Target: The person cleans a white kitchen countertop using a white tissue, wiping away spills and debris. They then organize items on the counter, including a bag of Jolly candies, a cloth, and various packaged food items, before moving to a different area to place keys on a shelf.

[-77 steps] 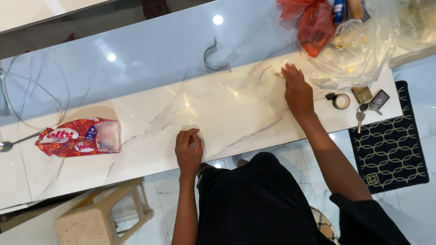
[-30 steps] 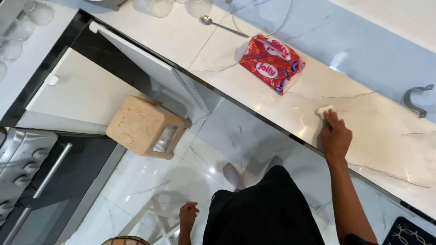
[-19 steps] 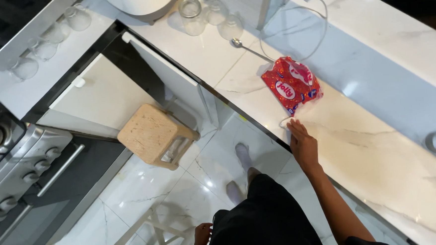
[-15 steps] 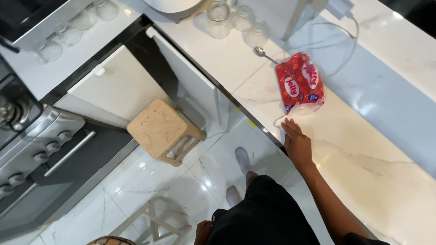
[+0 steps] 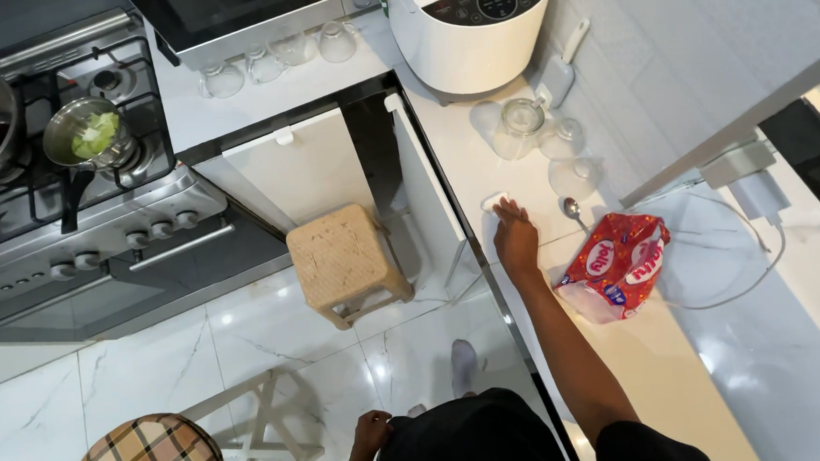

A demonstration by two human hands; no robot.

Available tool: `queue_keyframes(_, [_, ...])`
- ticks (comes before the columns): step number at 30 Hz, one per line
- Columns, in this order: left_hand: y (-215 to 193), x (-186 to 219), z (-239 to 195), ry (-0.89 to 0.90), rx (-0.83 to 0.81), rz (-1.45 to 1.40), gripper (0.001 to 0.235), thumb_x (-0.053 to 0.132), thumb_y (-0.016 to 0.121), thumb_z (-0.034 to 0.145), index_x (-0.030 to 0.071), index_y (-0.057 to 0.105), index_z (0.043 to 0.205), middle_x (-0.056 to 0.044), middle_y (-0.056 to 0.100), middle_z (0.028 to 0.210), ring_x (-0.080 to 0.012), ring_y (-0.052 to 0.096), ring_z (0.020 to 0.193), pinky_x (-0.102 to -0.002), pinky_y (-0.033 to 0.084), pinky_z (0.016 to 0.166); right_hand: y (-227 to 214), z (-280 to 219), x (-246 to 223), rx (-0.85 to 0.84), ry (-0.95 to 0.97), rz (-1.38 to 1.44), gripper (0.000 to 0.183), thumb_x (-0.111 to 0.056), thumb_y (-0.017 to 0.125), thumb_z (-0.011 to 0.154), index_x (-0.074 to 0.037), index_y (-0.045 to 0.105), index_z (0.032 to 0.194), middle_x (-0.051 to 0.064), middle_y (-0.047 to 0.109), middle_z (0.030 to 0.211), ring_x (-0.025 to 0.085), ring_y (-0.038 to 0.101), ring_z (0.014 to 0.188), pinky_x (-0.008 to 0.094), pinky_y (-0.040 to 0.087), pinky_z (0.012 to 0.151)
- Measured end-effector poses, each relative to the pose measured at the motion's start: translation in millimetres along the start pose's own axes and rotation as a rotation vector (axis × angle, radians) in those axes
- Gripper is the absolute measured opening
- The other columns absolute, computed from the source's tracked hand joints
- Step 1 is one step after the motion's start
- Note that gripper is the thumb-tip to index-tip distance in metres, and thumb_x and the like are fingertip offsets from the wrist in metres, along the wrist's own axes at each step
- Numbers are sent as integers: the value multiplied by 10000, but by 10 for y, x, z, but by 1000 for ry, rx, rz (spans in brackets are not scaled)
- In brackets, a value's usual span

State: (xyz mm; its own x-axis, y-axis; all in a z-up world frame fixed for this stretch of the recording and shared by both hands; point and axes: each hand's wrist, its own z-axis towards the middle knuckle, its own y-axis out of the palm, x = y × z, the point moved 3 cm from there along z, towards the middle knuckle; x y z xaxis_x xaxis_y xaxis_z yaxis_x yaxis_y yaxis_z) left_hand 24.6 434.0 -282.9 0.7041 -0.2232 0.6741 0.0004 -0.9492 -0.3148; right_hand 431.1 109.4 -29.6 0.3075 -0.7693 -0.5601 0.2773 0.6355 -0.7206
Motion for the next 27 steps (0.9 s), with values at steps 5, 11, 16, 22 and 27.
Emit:
queue_keyframes(5, [67, 105, 39, -120, -66, -60, 297, 220, 630, 934, 17, 795, 1077, -113, 809, 827, -172, 735, 665, -306, 548, 587, -88, -30, -129, 5, -15, 84, 392, 79, 523, 885, -25, 720, 1209, 181, 664, 1342, 338, 572, 1335, 472, 365, 1184])
queue_keyframes(11, [-13, -150, -13, -305, -57, -80, 303, 223, 597, 918, 59, 759, 1115, -114, 799, 831, -207, 724, 624, -338, 523, 523, -553, -496, -200, -109, -60, 76, 411, 89, 519, 892, -48, 710, 1229, 155, 661, 1360, 299, 580, 1333, 518, 336, 1188])
queue_keyframes(16, [49, -386, -263, -305, -81, -85, 326, 263, 663, 898, 16, 796, 1066, -121, 757, 821, -183, 663, 620, -332, 512, 516, -375, -490, -71, -79, -13, 16, 377, 85, 523, 922, -62, 713, 1213, 131, 664, 1373, 299, 590, 1343, 518, 311, 1235])
queue_keyframes(22, [100, -622, -347, -290, -218, 123, 330, 295, 696, 915, 12, 779, 1064, -95, 769, 840, -170, 675, 636, -317, 528, 516, -881, -1456, -415, -46, 29, 13, 450, 93, 527, 868, -63, 690, 1257, 131, 633, 1407, 297, 551, 1376, 510, 305, 1232])
queue_keyframes(27, [88, -679, -268, -301, -397, 111, 318, 262, 574, 963, 73, 748, 1151, -90, 786, 823, -170, 666, 594, -305, 461, 499, -1983, -3166, -490, 99, 355, -104, 410, -7, 606, 912, -127, 684, 1296, 83, 647, 1409, 231, 559, 1389, 529, 302, 1238])
